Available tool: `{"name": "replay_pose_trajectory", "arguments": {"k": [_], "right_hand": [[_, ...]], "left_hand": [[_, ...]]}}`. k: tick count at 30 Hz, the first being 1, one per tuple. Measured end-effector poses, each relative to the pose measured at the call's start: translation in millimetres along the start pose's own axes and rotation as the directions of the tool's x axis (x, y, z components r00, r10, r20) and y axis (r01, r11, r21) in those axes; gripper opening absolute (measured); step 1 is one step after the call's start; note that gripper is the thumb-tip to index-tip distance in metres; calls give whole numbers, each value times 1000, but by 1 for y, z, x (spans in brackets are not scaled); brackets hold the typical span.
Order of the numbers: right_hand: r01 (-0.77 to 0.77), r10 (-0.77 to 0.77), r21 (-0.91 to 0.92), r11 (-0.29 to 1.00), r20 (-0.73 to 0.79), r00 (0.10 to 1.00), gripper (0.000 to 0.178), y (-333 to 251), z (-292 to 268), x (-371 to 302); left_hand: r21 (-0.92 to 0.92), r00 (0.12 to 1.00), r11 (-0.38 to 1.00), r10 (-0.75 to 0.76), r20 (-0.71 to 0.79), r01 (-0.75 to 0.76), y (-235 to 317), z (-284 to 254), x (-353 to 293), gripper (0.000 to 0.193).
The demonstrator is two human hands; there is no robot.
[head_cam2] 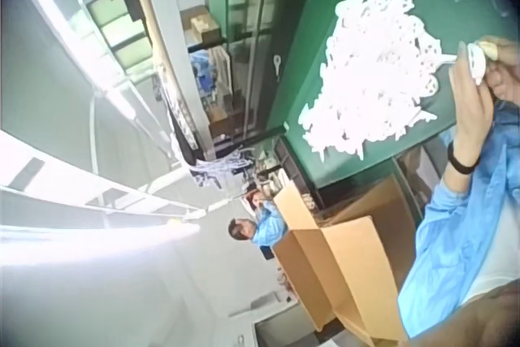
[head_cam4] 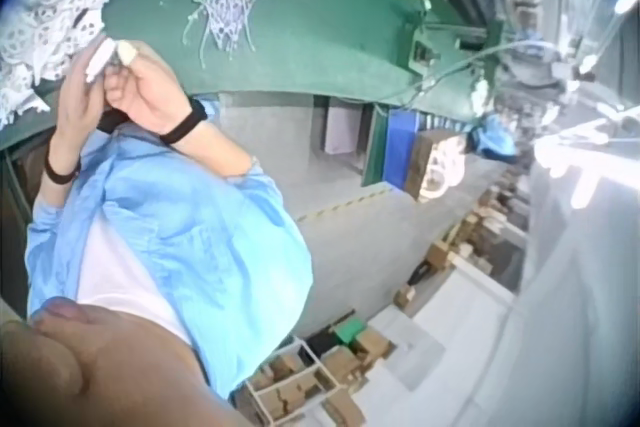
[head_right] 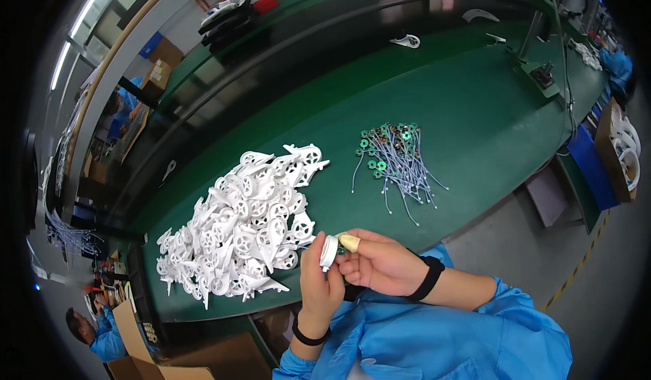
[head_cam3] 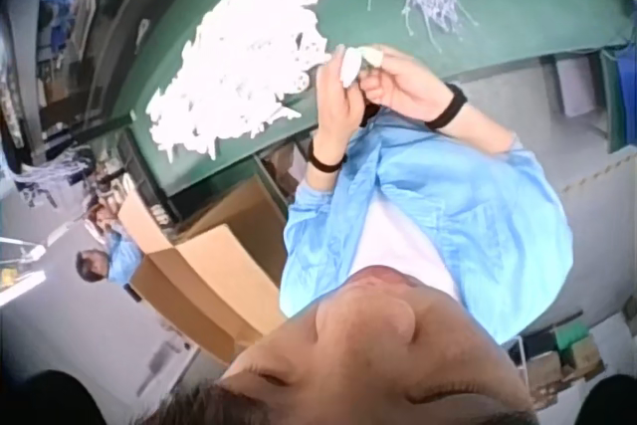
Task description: Assembling small electronic components by inserting wired connectors into white plastic housings.
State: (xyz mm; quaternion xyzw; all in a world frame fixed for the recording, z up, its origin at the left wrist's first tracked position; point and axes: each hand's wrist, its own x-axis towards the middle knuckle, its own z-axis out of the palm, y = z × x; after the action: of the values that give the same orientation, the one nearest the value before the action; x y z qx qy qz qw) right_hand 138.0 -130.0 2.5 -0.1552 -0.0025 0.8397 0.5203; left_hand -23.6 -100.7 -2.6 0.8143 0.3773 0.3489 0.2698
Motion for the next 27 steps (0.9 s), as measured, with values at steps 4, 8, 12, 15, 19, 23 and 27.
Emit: {"name": "replay_pose_trajectory", "arguments": {"k": [4,8,12,15,19,23,27], "right_hand": [[73,-86,-182,981,-64,994,19,0,3,-2],[336,-358,-587,737,83,930,24,9,-6,-3],[432,-409,-619,656,190,893,32,6,-10,0],[495,-430,-673,550,280,858,32,5,-21,4],[573,-461,-724,384,387,798,32,2,-23,7],[565,-523,-773,288,367,769,23,-1,-19,7],[469,-511,-883,23,393,765,24,-3,-19,3]], "left_hand": [[-205,993,975,-96,-64,81,-2,13,-5,42],[-653,932,684,-347,100,325,-2,20,-11,37],[-594,933,724,-324,154,350,2,17,-10,33],[-598,950,741,-281,137,306,0,22,-12,38],[-517,968,821,-240,73,243,1,22,-11,40],[-513,947,796,-267,179,322,13,15,-6,42],[-586,941,737,-286,180,336,13,18,-7,42]]}}
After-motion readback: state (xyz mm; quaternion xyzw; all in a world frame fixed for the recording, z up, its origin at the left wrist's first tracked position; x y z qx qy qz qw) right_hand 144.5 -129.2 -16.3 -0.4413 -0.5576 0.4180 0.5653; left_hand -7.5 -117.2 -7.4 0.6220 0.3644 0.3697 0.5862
